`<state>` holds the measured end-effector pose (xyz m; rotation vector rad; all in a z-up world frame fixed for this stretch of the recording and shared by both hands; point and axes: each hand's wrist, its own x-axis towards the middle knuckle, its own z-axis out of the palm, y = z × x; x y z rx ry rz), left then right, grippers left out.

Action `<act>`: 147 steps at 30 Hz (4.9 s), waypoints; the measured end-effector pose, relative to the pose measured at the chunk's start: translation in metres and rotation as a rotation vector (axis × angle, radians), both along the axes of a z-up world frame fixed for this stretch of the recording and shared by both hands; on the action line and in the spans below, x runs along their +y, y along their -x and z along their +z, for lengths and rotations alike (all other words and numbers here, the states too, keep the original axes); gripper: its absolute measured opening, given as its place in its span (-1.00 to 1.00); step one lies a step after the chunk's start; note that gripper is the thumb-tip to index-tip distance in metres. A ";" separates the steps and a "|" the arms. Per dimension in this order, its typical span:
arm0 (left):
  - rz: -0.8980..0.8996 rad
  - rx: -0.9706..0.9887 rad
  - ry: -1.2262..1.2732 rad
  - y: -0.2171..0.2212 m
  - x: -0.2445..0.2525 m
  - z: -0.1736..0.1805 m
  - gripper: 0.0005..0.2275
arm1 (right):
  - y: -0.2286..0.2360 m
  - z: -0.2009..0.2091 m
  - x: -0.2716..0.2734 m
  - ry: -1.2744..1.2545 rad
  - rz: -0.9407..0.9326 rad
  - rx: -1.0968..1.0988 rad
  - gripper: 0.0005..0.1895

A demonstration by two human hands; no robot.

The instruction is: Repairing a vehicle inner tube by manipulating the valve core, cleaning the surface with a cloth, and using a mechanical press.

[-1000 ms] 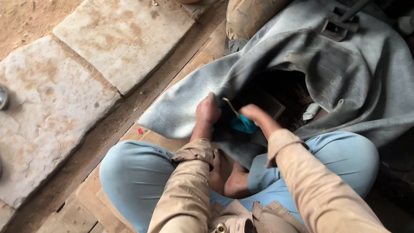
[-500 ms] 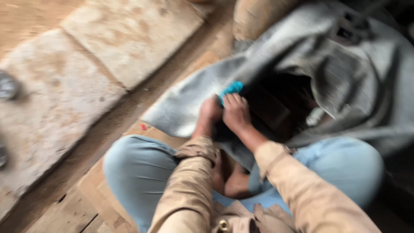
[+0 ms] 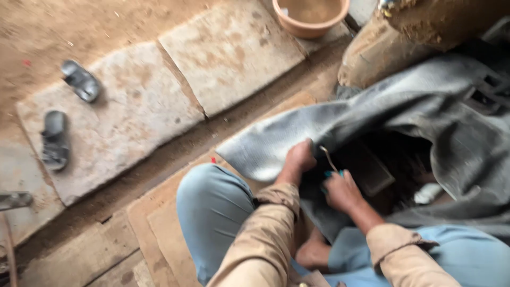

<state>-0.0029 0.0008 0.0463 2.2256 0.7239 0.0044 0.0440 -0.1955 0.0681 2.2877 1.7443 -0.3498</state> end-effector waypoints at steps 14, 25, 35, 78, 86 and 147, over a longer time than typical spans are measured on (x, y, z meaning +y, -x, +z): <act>-0.038 0.052 -0.102 0.012 -0.006 0.017 -0.51 | -0.067 0.060 0.004 -1.223 -1.074 1.186 -0.74; -0.059 0.129 0.091 0.011 0.003 0.017 -0.49 | -0.055 -0.001 0.069 -0.927 -0.453 0.524 -0.81; -0.121 0.186 0.169 0.002 0.008 -0.018 -0.44 | -0.049 -0.045 0.028 -0.792 -0.672 0.760 -0.75; -0.005 0.054 -0.200 0.013 -0.004 0.010 -0.51 | -0.034 0.014 -0.014 -0.368 -1.165 1.205 -0.72; -0.023 0.147 -0.055 0.008 0.007 0.029 -0.53 | -0.035 -0.001 -0.018 -0.343 -1.170 1.143 -0.67; 0.596 -0.066 0.720 -0.022 -0.047 -0.025 -0.12 | -0.052 -0.115 0.005 -0.492 -0.812 0.587 -0.48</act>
